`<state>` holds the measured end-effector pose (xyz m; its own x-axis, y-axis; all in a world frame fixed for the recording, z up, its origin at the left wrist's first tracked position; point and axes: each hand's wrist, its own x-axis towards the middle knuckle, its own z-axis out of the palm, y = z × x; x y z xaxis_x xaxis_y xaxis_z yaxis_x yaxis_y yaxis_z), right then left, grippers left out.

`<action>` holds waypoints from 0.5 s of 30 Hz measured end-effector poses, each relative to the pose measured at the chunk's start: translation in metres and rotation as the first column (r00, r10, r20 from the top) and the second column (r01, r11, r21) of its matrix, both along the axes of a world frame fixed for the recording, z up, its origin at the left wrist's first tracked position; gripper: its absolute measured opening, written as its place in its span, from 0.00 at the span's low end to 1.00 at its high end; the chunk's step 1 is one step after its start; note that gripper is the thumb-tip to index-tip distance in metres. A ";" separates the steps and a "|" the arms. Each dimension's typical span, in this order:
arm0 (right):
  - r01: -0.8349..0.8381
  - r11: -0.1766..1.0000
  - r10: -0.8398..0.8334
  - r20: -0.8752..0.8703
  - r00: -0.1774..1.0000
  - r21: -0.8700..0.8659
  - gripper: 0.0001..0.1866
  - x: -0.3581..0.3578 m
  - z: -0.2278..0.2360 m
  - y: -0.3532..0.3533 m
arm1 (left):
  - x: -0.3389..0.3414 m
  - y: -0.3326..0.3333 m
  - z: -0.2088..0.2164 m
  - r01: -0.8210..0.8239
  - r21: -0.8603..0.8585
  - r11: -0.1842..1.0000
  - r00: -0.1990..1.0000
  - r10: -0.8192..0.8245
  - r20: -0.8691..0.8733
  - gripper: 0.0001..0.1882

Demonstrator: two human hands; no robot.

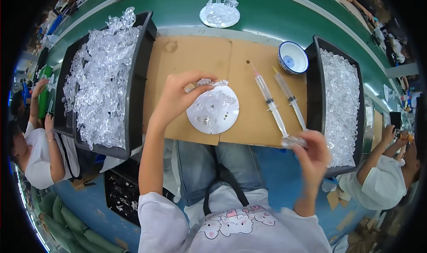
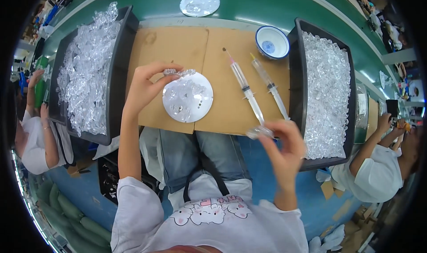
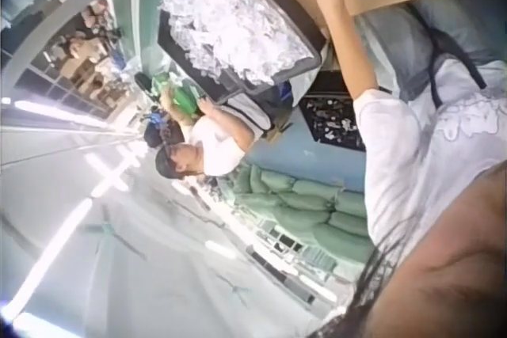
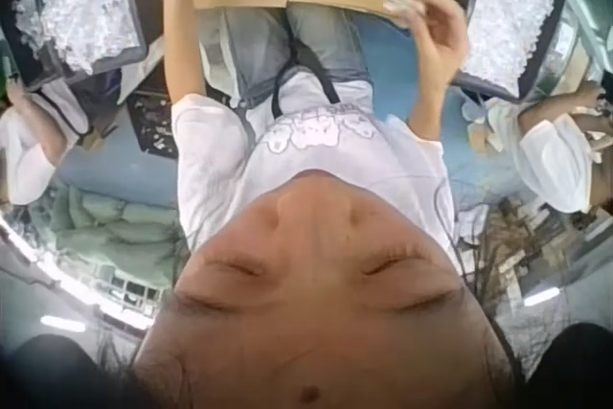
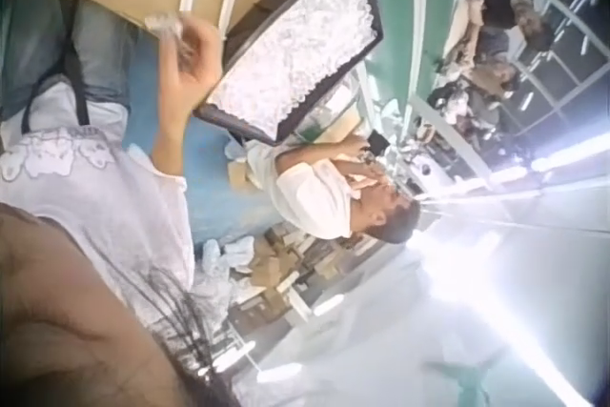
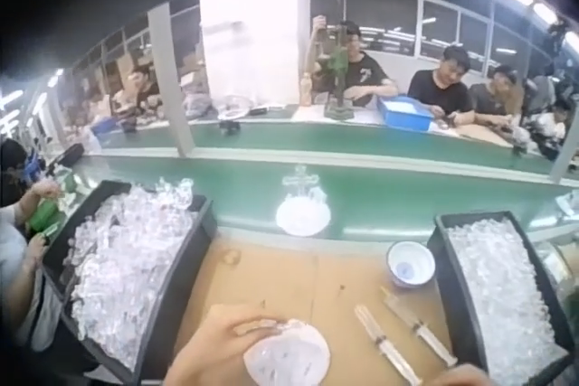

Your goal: Assembling plastic decorative crosses and snowflakes onto circular bases using a glue syringe.

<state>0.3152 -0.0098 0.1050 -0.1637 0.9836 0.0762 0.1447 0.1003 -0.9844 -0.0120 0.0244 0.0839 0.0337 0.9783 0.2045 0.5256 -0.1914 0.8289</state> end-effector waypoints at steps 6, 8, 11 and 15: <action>-0.151 0.985 0.152 0.009 0.988 -0.087 0.14 -0.086 -0.071 0.016 | -0.029 -0.007 0.019 0.000 -0.003 1.000 0.996 0.000 0.088 0.10; -0.208 0.977 0.211 0.078 0.974 -0.049 0.13 -0.106 -0.079 0.016 | -0.041 -0.010 0.020 -0.031 0.058 0.998 0.999 0.033 -0.030 0.08; -0.227 0.974 0.225 0.168 0.960 -0.005 0.11 -0.134 -0.084 0.016 | -0.046 -0.011 0.003 -0.114 0.087 0.990 0.994 0.113 0.012 0.10; -0.246 0.968 0.249 0.133 0.959 -0.043 0.11 -0.164 -0.088 0.018 | -0.047 -0.018 -0.007 -0.262 0.190 0.946 0.964 0.264 0.013 0.13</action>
